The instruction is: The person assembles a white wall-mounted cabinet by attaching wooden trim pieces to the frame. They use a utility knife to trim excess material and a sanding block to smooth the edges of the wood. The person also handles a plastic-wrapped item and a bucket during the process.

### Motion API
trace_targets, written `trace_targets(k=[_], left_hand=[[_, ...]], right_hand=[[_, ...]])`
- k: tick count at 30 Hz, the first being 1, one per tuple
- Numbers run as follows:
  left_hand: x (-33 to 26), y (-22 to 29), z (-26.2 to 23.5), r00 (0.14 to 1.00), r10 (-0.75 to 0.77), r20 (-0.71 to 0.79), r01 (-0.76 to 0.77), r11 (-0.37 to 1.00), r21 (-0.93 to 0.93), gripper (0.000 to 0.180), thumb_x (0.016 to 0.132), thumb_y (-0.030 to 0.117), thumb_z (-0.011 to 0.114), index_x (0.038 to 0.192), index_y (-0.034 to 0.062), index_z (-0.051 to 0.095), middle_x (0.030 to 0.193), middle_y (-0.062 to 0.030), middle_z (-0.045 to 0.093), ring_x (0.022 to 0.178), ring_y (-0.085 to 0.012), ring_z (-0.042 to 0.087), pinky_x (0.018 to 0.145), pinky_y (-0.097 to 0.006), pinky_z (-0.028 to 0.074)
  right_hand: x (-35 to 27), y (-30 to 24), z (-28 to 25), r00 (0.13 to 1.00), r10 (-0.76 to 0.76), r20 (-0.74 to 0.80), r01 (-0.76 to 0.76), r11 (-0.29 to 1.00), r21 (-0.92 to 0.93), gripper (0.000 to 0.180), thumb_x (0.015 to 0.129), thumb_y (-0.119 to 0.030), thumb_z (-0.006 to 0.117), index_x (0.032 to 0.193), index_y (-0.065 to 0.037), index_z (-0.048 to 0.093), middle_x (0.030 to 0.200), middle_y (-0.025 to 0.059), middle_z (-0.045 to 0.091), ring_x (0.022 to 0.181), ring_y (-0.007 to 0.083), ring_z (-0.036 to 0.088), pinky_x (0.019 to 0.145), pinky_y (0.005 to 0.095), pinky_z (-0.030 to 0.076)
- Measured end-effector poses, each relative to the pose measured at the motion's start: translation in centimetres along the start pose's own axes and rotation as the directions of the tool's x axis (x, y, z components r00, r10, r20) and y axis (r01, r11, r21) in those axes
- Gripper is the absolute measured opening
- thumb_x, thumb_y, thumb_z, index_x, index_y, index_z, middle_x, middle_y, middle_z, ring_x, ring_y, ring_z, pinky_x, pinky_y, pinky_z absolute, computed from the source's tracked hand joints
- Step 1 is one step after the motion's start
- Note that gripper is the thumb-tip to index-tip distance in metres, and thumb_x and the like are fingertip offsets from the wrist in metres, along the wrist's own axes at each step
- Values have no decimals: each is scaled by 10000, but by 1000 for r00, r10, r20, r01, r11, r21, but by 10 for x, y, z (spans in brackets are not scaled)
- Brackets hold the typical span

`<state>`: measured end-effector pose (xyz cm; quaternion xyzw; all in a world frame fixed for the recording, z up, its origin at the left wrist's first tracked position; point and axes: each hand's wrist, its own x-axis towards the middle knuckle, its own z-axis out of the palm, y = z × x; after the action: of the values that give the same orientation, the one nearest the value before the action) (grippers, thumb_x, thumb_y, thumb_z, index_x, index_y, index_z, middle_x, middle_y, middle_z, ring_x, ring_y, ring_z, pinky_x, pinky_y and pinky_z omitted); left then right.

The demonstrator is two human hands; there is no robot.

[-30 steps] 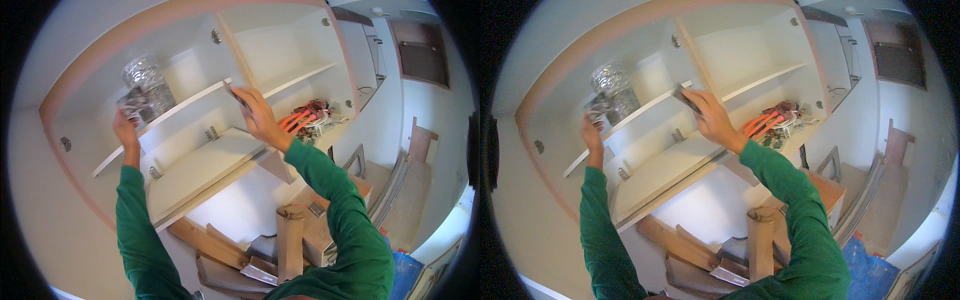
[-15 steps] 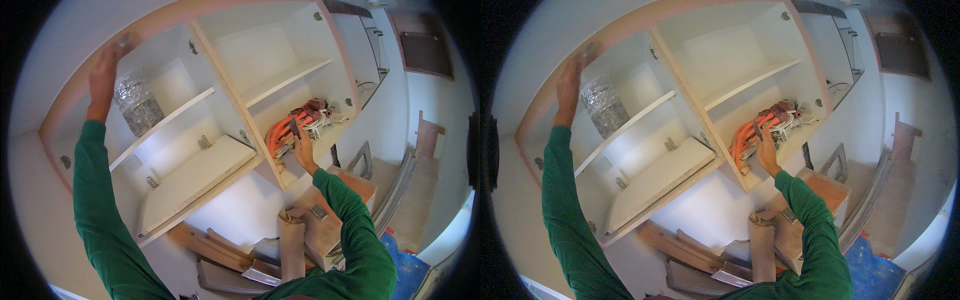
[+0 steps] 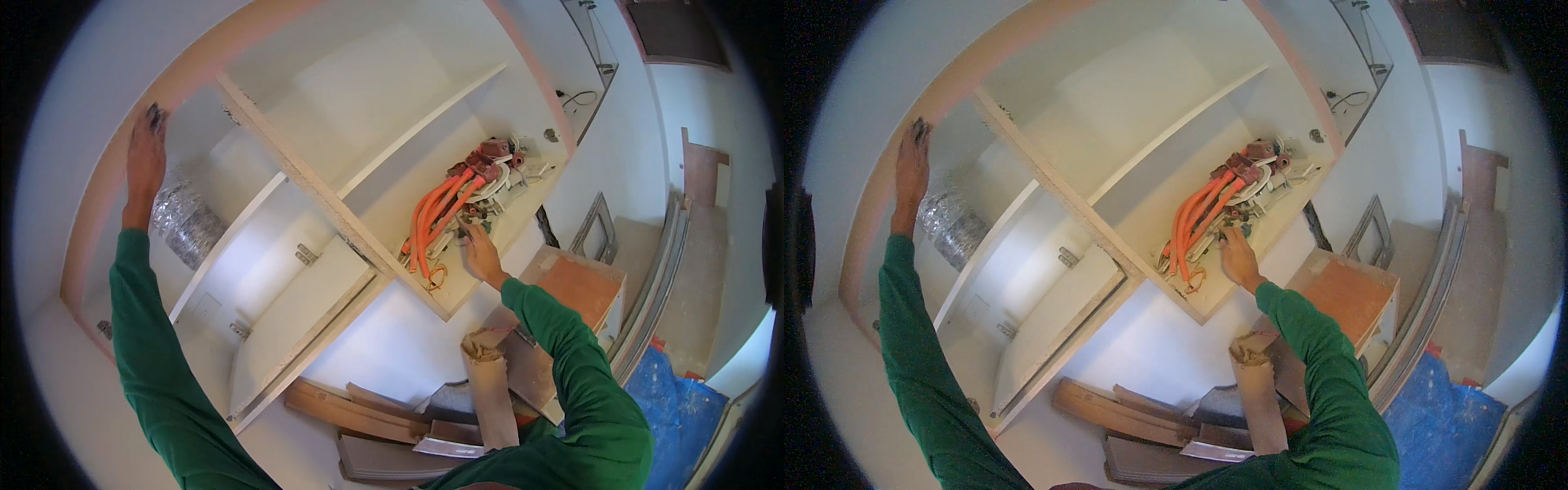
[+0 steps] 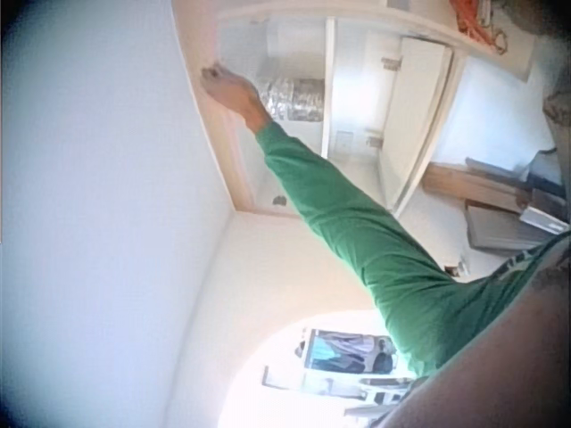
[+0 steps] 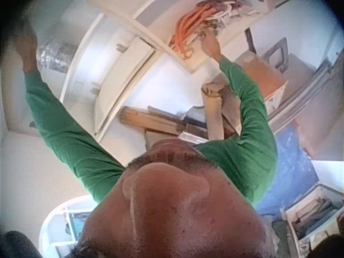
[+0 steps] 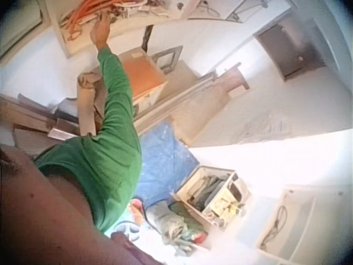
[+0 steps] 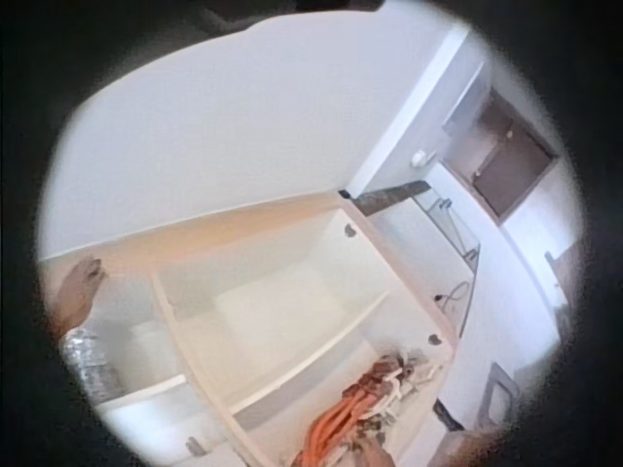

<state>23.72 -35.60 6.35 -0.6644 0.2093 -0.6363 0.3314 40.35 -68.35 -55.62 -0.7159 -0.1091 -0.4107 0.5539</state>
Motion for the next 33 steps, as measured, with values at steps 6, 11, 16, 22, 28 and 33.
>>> trace_targets(k=[6, 11, 16, 22, 28, 33], left_hand=[[75, 67, 53, 945, 306, 115, -326, 863, 387, 401, 1037, 227, 479, 1395, 52, 526, 1505, -184, 462, 1416, -389, 390, 1192, -459, 299], [99, 108, 62, 963, 220, 156, -222, 975, -2, 555, 1061, 303, 406, 1494, -43, 374, 1586, -244, 332, 1494, -395, 267, 1242, -456, 222], [32, 28, 25, 921, 387, 50, -390, 920, 42, 517, 1071, 268, 403, 1535, 42, 372, 1601, -155, 358, 1495, -324, 301, 1249, -438, 210], [26, 28, 23, 946, 320, 47, -323, 945, 48, 537, 1061, 258, 433, 1540, 26, 360, 1593, -172, 367, 1491, -330, 310, 1246, -434, 219], [94, 76, 47, 903, 382, 196, -380, 924, -52, 589, 1073, 350, 388, 1547, 6, 320, 1615, -204, 300, 1514, -361, 237, 1262, -427, 165], [32, 29, 11, 933, 332, 137, -336, 942, 7, 558, 1068, 296, 438, 1538, 9, 351, 1593, -192, 353, 1488, -359, 299, 1243, -441, 227]], right_hand=[[-8, -6, 5, 1000, -14, 27, 13, 1000, 7, 349, 1011, -120, 467, 1353, -66, 510, 1272, 190, 545, 1140, 426, 567, 944, 483, 494], [-6, 7, 2, 1000, 8, 0, -8, 1000, 0, 324, 1012, -131, 473, 1308, -26, 554, 1176, 236, 586, 1102, 446, 569, 950, 500, 472], [1, 14, 2, 1000, -4, -21, 4, 1000, 0, 323, 1015, -141, 474, 1307, -30, 556, 1171, 235, 588, 1093, 447, 571, 936, 498, 471], [-6, -16, 6, 996, 74, 48, -74, 997, 1, 325, 1009, -138, 479, 1306, -35, 562, 1165, 223, 601, 1069, 437, 591, 918, 492, 484], [-7, -8, 4, 996, 86, -3, -86, 996, -6, 325, 991, -110, 510, 1304, -57, 583, 1173, 215, 613, 1045, 435, 616, 897, 490, 496], [-3, -2, -2, 996, 73, -52, -70, 997, 42, 333, 975, -69, 530, 1302, -61, 590, 1151, 213, 628, 1043, 429, 620, 884, 479, 505]])
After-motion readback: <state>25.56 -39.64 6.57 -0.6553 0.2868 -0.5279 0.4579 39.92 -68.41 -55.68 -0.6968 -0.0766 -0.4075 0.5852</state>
